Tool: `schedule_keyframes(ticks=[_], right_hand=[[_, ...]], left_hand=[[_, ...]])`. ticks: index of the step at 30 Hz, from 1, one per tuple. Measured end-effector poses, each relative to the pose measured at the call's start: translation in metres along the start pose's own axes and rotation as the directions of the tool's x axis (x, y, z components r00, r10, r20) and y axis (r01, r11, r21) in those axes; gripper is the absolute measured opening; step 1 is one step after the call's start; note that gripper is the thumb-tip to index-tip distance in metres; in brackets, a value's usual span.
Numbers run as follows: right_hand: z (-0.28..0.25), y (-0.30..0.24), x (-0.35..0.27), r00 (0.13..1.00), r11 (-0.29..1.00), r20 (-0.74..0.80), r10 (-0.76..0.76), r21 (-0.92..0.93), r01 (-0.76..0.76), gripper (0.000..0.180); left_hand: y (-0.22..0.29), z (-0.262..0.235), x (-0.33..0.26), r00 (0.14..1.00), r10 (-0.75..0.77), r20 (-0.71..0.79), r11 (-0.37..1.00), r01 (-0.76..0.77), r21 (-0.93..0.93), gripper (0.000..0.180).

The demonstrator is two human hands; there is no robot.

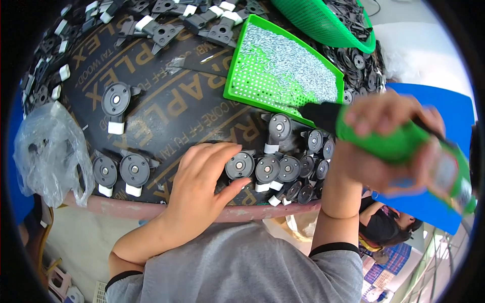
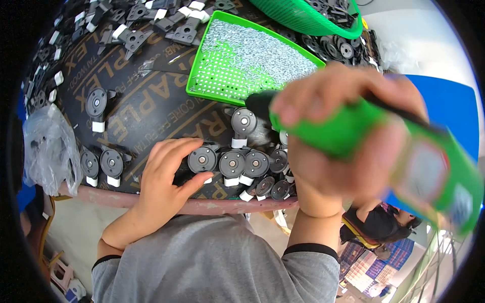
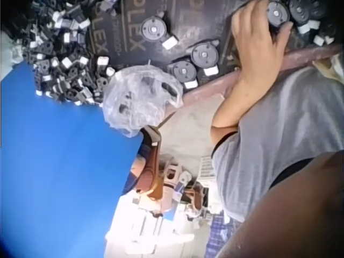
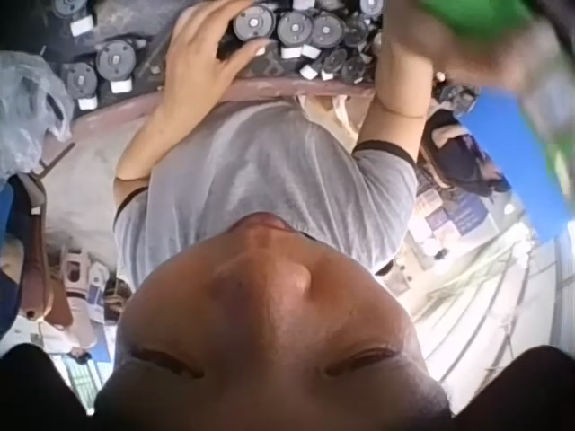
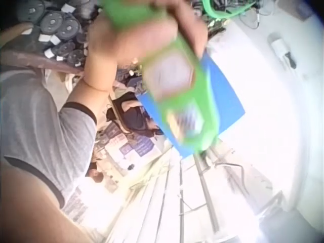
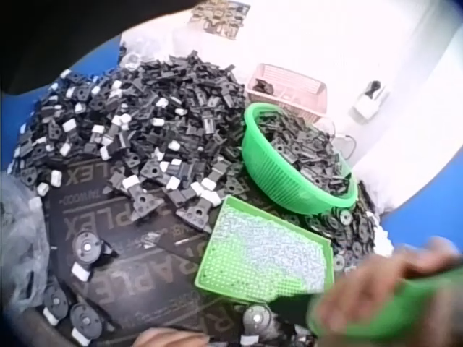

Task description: Assembling small electronic components by using an electric screwdriver to fasten screws into parts at a factory workbench.

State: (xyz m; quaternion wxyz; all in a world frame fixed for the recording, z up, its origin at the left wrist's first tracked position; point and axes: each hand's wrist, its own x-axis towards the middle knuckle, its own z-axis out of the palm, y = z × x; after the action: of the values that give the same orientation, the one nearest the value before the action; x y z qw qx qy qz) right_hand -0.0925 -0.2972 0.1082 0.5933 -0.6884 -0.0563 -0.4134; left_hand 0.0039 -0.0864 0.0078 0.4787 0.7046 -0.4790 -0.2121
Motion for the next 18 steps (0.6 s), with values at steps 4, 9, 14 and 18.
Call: schedule_keyframes(ticks=[4,9,14,18], right_hand=[[0.042,-0.043,-0.010,0.989,0.998,0.131,0.061,-0.022,-0.059,0.044],[0.055,-0.025,-0.031,0.971,0.999,0.239,-0.010,-0.039,0.020,0.042],[0.060,-0.022,-0.037,0.970,0.994,0.237,0.047,-0.106,-0.023,0.041],[0.060,-0.019,-0.038,0.971,0.991,0.234,0.047,-0.132,-0.016,0.040]], left_hand=[[0.001,-0.001,0.002,0.999,0.043,0.010,0.998,-0.043,-0.042,0.051],[-0.001,0.000,0.000,0.998,0.058,-0.009,0.996,-0.058,-0.073,0.052],[-0.001,0.001,-0.001,0.997,0.072,-0.020,0.995,-0.074,-0.063,0.053],[-0.002,0.000,-0.001,0.998,0.064,-0.011,0.996,-0.065,-0.061,0.053]])
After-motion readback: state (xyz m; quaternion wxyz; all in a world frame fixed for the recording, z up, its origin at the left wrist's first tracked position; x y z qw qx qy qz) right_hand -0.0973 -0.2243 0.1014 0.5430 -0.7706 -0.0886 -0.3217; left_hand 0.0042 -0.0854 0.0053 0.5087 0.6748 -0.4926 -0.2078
